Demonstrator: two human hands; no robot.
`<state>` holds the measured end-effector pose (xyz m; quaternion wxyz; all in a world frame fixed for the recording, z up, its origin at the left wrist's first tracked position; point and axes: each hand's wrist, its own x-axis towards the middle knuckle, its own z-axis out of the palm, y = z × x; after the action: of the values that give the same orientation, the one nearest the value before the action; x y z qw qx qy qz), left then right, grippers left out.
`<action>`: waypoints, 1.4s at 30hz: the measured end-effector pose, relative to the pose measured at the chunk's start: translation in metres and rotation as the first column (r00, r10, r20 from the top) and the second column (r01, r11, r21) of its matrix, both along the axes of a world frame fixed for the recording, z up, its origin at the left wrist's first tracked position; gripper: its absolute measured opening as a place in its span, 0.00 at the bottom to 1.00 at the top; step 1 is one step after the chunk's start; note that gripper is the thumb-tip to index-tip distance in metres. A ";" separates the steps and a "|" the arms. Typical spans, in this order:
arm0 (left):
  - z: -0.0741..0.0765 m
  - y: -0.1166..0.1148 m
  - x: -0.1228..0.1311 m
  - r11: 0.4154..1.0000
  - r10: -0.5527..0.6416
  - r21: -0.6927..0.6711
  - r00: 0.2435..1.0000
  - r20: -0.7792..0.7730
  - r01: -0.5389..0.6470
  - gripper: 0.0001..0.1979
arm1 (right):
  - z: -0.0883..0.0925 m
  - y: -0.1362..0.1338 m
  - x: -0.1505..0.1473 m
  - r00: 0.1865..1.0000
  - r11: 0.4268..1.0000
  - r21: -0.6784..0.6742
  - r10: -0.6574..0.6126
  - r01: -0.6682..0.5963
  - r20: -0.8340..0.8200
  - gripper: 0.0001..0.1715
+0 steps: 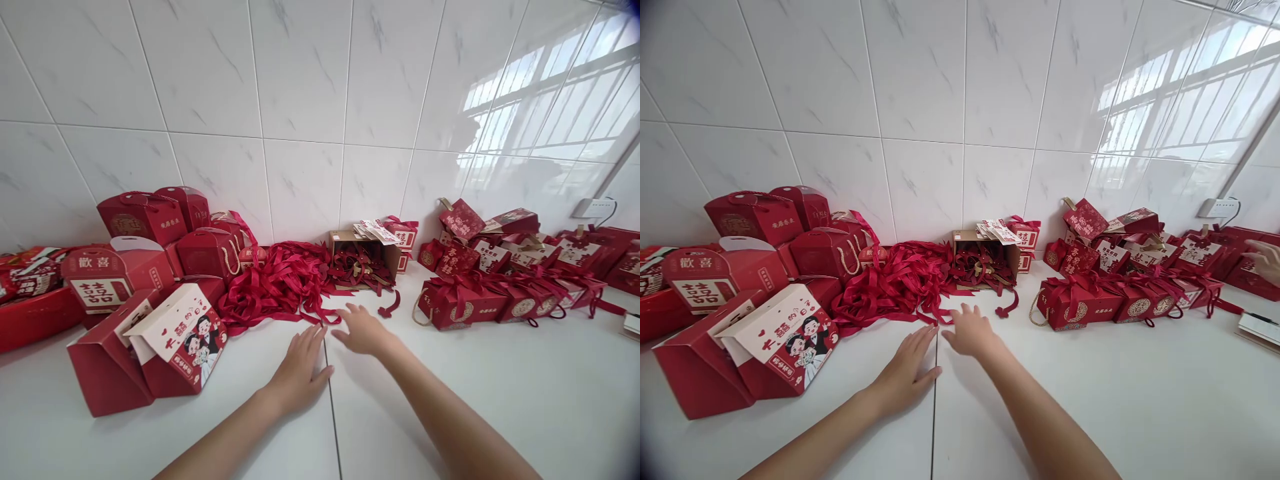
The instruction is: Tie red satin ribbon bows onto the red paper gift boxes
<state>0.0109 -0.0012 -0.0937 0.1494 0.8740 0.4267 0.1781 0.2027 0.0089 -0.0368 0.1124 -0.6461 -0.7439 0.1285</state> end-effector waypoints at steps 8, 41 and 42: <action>0.000 0.018 -0.013 0.972 0.221 0.080 0.975 -0.015 -0.219 0.29 | -0.056 0.004 -0.024 0.964 0.956 0.166 0.257 -0.243 -0.071 0.29; -0.007 0.021 -0.004 0.893 0.444 0.021 0.872 -0.207 -0.450 0.40 | -0.046 0.125 -0.003 0.982 0.885 0.449 -0.040 0.122 -0.187 0.22; -0.006 0.021 -0.004 0.893 0.444 0.022 0.872 -0.205 -0.450 0.40 | -0.040 0.122 0.002 0.976 0.890 0.435 -0.045 0.137 -0.214 0.23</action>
<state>0.0069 0.0197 -0.0999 0.0713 0.7632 0.6324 0.1115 0.2043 0.1313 -0.0764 0.3372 -0.6212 -0.7073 0.0123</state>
